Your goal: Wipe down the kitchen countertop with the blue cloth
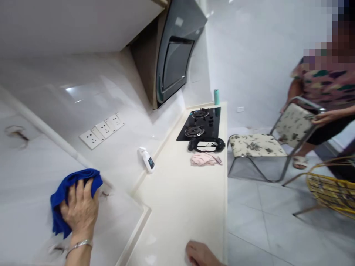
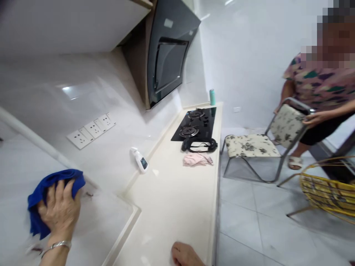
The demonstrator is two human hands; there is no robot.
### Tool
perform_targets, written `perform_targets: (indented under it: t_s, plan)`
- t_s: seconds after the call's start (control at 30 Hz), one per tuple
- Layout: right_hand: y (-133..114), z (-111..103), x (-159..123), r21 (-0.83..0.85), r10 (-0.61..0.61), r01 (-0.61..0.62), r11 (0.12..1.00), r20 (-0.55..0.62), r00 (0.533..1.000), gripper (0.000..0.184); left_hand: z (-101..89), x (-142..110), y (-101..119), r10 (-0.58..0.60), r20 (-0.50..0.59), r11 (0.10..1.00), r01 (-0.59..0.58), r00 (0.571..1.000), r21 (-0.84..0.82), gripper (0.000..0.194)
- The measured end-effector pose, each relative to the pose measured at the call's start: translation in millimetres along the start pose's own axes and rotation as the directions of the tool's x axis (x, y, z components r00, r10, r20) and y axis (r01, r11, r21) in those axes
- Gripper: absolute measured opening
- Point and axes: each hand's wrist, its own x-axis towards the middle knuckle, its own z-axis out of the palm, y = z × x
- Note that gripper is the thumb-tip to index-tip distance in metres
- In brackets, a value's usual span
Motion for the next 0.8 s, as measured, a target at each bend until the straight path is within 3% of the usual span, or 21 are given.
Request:
perform_targets:
  t_s: [0.1,0.2,0.33,0.4,0.57,0.8]
  plan:
    - [1.8,-0.1,1.6,-0.022,0.006,-0.006,1.000,-0.012,1.000,0.018,9.7,-18.3,13.9,-0.172,-0.057,0.981,0.166,0.983,-0.099,0.051]
    - [1.9,-0.4,2.7,-0.032,-0.015,0.014,0.999,-0.010,1.000,0.022,22.6,-39.3,27.3,-0.349,-0.092,0.927,0.330,0.933,-0.178,0.053]
    - [1.4,-0.8,0.2,-0.014,-0.054,0.054,0.998,-0.015,0.998,0.020,42.0,-79.4,34.0,-0.449,-0.089,0.887,0.431,0.889,-0.164,0.062]
    - [1.5,-0.6,-2.7,0.003,-0.065,0.065,0.998,-0.028,0.997,0.019,48.5,-103.9,30.9,-0.482,-0.024,0.871,0.476,0.876,-0.123,0.063]
    - [0.4,-1.5,-5.6,0.029,-0.066,0.067,0.997,-0.031,0.997,0.021,48.4,-154.9,17.4,-0.360,0.215,0.927,0.374,0.908,-0.026,0.050]
    - [3.9,1.8,1.1,-0.051,-0.055,0.053,0.997,-0.044,0.998,0.021,52.9,-185.1,7.0,-0.178,0.391,0.973,0.221,0.903,-0.068,0.045]
